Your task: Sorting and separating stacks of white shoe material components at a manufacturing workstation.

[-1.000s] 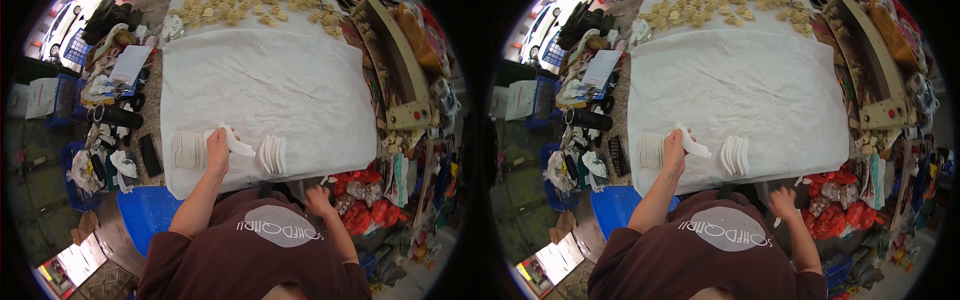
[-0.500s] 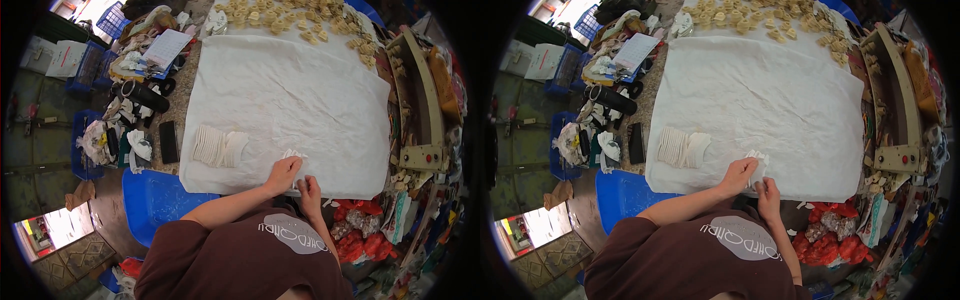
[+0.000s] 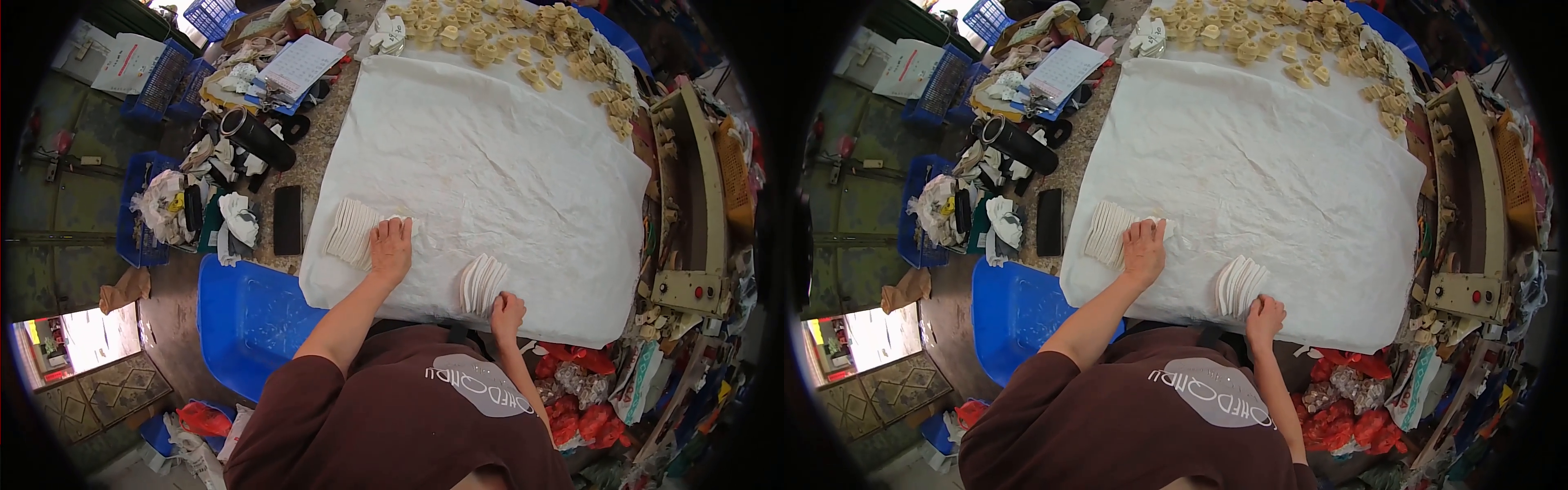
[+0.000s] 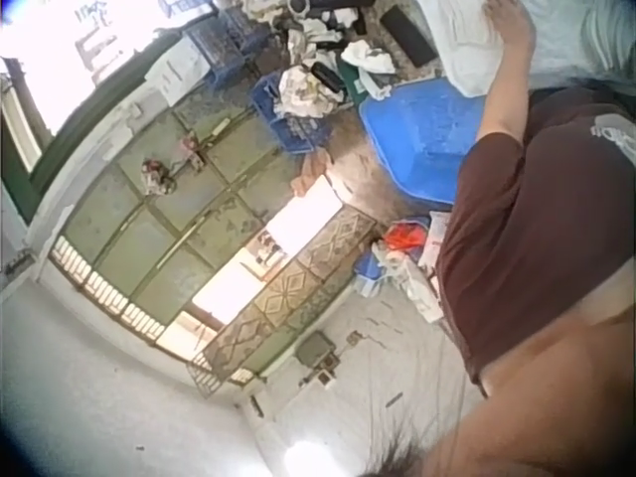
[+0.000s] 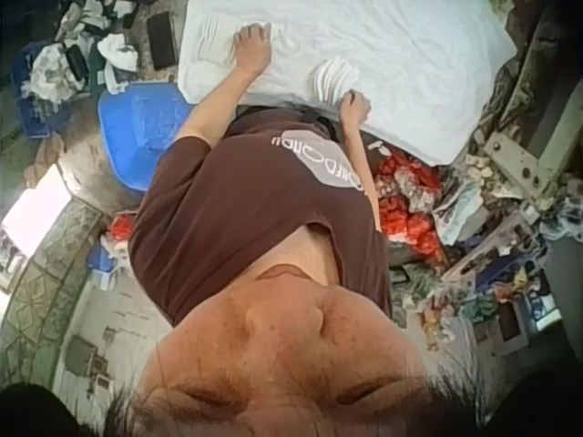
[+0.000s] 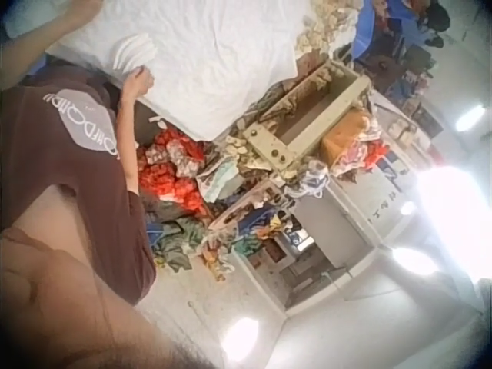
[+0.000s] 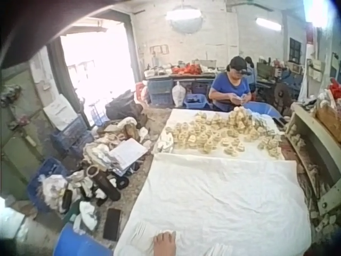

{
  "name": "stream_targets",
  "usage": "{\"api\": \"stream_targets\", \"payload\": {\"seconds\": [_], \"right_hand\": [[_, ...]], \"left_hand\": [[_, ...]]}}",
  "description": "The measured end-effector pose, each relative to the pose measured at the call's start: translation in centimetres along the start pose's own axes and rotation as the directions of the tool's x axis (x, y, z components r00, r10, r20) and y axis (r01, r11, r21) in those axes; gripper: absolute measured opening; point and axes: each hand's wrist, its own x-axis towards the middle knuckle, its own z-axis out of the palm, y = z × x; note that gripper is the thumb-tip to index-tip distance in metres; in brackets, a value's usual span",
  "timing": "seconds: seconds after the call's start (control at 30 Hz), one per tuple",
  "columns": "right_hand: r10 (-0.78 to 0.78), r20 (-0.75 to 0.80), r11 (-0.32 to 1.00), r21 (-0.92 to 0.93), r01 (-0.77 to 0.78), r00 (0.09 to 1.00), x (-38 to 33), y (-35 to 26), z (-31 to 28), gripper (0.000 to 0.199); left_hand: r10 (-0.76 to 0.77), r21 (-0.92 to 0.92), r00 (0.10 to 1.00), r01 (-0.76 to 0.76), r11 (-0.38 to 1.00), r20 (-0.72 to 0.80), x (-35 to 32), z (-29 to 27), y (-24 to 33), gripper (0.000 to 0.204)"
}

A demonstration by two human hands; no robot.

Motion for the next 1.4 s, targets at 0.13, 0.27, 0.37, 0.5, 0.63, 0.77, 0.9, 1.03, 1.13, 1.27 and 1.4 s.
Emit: {"api": "stream_targets", "payload": {"seconds": [0.13,0.27,0.37,0.5,0.63,0.77,0.9,1.03,1.13,1.27,1.4], "right_hand": [[0.088,-0.022,0.996,-0.014,-0.089,0.996,0.4,0.5,-0.5,0.023],[0.057,-0.154,0.984,0.175,-0.029,0.986,1.1,-0.3,-1.8,0.024],[-0.236,-0.269,0.965,0.045,0.257,0.934,3.0,-3.1,-2.3,0.028],[-0.415,-0.149,0.891,0.132,0.434,0.898,5.1,-9.8,-1.3,0.036],[-0.489,0.205,0.872,0.101,0.478,0.848,5.7,-14.5,2.3,0.049],[-0.475,0.373,0.819,-0.143,0.555,0.797,6.5,-14.9,5.9,0.035],[-0.466,0.369,0.832,-0.127,0.540,0.804,7.8,-12.9,6.4,0.010],[-0.354,0.211,0.931,0.175,0.322,0.911,7.2,-13.5,0.1,0.012],[-0.158,0.149,0.977,0.165,0.133,0.976,5.6,-7.7,-6.2,0.012],[0.358,0.199,0.919,0.099,-0.382,0.912,-1.8,11.2,-11.4,0.018],[0.445,0.110,0.650,-0.723,-0.235,0.889,-11.8,14.5,-14.6,0.041]], "left_hand": [[-0.032,-0.138,0.998,0.024,0.990,-0.052,0.5,-0.1,-0.3,0.041],[-0.036,-0.223,0.998,0.022,0.975,-0.058,0.4,-0.2,-0.8,0.041],[-0.028,-0.195,0.995,0.010,0.981,-0.092,0.2,-0.9,-1.1,0.043],[-0.072,-0.180,0.997,0.066,0.982,-0.026,0.0,-1.3,-0.8,0.040],[-0.047,-0.281,0.998,0.031,0.959,-0.049,-0.4,-1.4,-0.8,0.032],[-0.041,-0.340,0.999,0.038,0.940,-0.002,-0.6,-1.9,-0.4,0.017],[-0.103,-0.407,0.995,0.098,0.908,0.010,-0.5,-3.1,-0.4,0.014],[-0.202,-0.638,0.974,0.222,0.737,0.104,-0.5,-5.1,-0.1,0.006],[-0.297,-0.779,0.921,0.375,0.502,0.252,-0.8,-7.0,0.0,0.005],[-0.207,-0.867,0.930,0.361,0.343,0.305,-0.3,-9.1,0.5,0.012],[-0.034,-0.896,0.953,0.296,0.330,0.302,-1.6,-8.2,1.6,0.015]]}}
